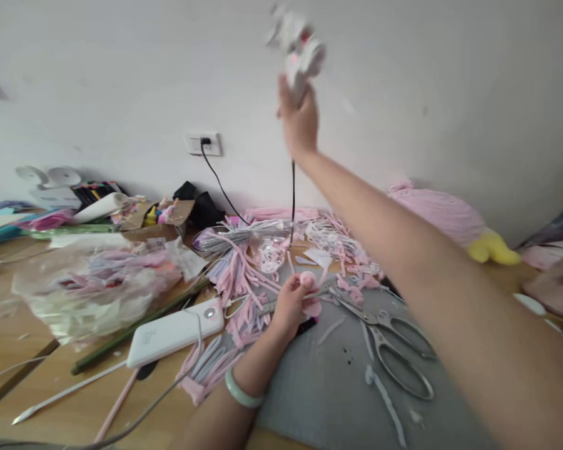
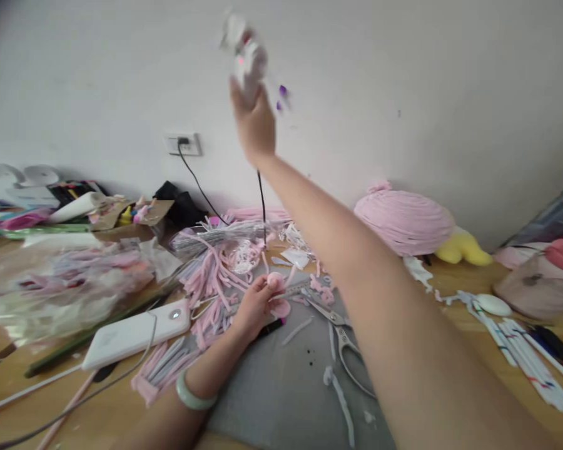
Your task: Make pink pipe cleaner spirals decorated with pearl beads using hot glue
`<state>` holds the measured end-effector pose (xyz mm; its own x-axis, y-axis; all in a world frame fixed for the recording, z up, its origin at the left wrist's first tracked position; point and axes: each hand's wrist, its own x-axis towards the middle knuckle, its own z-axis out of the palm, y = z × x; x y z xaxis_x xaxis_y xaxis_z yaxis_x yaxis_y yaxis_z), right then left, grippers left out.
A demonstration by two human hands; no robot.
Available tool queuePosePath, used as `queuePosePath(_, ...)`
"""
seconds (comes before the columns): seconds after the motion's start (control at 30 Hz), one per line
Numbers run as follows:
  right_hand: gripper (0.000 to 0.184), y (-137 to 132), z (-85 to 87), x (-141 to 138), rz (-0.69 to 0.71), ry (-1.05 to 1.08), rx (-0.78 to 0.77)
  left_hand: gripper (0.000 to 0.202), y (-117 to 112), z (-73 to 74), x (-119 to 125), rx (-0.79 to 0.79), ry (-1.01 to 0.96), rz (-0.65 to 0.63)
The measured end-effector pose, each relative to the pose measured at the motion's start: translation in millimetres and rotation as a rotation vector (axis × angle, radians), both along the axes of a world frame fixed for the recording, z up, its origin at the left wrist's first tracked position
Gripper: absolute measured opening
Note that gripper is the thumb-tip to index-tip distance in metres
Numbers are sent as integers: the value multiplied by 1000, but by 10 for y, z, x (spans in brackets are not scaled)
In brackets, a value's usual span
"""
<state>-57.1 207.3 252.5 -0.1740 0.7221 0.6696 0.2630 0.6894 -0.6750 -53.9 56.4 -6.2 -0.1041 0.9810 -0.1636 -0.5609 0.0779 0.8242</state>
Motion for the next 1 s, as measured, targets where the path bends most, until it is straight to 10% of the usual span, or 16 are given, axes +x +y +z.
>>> queuePosePath(0.17,19,-27,394,1198,-33,373,127,38,-17,75,-7,77,75,7)
queuePosePath(0.27,6,-280,31,1722,157,449,51,34,-48,140,11,143,122,11)
queuePosePath(0.37,10,-683,-686,2006,172,464,-88,30,-89,199,29,202,159,-2)
queuePosePath(0.5,23,-1223,-1625,2075,163,483,-452,28,-151,260,58,237,183,-40)
queuePosePath(0.6,34,-1478,-2028,1979,90,447,-589,28,-195,295,77,256,200,-42)
queuePosePath(1.0,31,-1683,-2383,1846,95,488,-782,23,-241,232,122,275,294,-98)
